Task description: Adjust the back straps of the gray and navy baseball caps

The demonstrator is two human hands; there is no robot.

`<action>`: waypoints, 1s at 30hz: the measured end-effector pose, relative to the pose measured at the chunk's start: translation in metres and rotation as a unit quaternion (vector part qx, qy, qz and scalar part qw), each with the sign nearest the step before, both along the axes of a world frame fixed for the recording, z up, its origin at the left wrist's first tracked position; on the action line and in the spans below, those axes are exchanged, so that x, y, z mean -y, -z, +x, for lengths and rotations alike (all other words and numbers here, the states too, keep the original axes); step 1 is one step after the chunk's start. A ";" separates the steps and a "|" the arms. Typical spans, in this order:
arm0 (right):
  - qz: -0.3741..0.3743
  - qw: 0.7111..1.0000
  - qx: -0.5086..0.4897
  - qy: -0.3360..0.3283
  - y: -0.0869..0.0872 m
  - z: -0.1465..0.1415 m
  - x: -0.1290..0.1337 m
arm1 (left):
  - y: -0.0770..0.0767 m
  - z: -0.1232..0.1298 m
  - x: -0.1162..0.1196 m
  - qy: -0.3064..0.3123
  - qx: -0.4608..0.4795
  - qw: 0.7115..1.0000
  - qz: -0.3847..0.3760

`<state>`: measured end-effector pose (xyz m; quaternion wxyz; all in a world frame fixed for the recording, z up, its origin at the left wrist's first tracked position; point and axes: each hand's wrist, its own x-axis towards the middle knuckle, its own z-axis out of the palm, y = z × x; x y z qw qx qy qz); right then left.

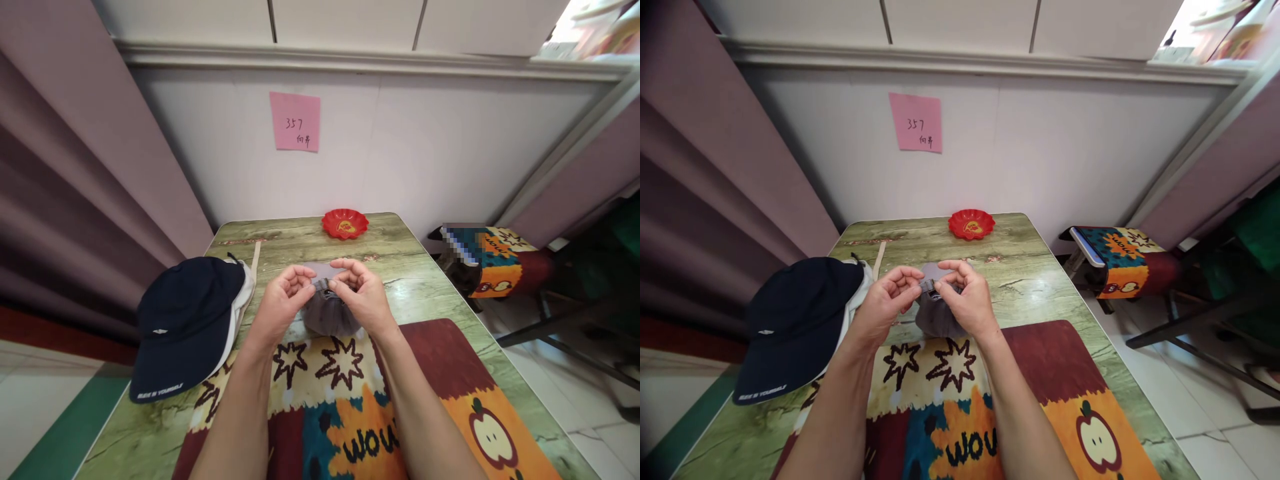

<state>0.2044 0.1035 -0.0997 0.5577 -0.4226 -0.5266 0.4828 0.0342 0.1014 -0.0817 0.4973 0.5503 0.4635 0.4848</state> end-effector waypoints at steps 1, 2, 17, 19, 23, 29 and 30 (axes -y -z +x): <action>-0.001 1.000 0.002 -0.005 -0.001 0.001 0.000 | -0.001 0.001 0.001 -0.001 -0.028 1.000 0.005; -0.001 1.000 0.005 -0.010 -0.001 0.002 0.000 | -0.002 0.001 0.001 0.003 -0.054 0.999 0.008; 0.030 0.975 0.181 -0.126 -0.004 0.032 -0.003 | 0.013 -0.008 -0.006 0.115 -0.041 0.990 -0.067; 0.032 0.975 0.192 -0.107 -0.004 0.030 -0.003 | 0.013 -0.007 -0.006 0.112 -0.041 0.991 -0.065; 0.037 0.974 0.204 -0.087 -0.003 0.028 -0.003 | 0.010 -0.007 -0.006 0.113 -0.055 0.992 -0.030; 0.031 0.965 0.203 -0.163 -0.006 0.049 -0.003 | 0.003 -0.026 -0.008 0.108 -0.187 0.975 0.059; 0.031 0.959 0.216 -0.182 -0.004 0.056 -0.003 | 0.003 -0.031 -0.009 0.099 -0.211 0.971 0.059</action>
